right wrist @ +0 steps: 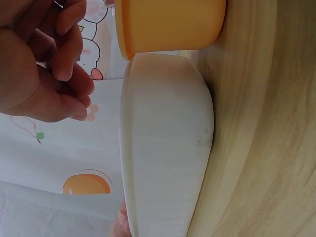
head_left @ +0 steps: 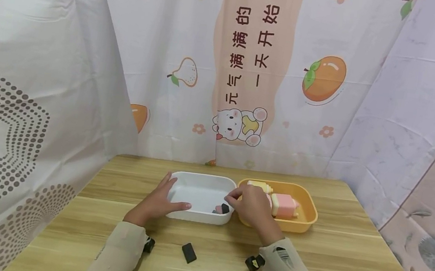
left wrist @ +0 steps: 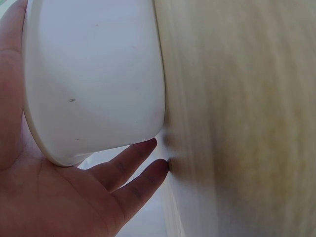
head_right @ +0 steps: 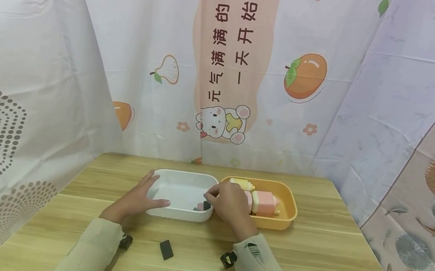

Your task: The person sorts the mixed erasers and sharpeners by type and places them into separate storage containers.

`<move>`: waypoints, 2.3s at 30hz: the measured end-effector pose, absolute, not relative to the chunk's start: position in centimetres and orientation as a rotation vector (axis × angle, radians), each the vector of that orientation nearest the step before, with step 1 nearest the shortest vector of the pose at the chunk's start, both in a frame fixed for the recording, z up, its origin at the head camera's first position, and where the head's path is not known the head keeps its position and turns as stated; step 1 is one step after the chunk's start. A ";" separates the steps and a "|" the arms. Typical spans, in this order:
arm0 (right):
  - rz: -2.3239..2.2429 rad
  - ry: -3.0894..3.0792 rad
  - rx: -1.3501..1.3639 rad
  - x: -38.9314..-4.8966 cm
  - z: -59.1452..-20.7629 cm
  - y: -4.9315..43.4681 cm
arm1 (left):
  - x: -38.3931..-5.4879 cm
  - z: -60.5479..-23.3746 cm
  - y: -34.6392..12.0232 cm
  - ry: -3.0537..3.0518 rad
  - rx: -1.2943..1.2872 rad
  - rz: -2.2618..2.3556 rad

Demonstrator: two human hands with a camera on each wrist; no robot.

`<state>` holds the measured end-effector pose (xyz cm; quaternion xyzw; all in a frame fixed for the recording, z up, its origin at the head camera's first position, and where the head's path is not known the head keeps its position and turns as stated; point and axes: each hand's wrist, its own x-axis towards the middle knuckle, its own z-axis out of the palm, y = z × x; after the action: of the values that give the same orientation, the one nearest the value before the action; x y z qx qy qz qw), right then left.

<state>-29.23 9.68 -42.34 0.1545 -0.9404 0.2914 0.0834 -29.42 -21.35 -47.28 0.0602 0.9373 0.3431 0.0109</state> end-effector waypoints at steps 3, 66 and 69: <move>0.874 -2.813 0.478 -29.2 -42.3 9.7 | -29.5 -47.3 -21.3 2.924 0.183 1.065; 0.847 -2.986 1.115 -26.6 -44.6 6.1 | -29.3 -47.2 -21.2 2.928 0.130 1.035; 0.812 -2.990 1.124 -26.3 -44.7 5.8 | -29.3 -47.3 -21.2 2.931 0.138 1.033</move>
<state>-26.30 5.79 -44.67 0.3401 -0.9045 0.2456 -0.0773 -29.35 -21.22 -47.27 0.0444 0.9421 0.3322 0.0154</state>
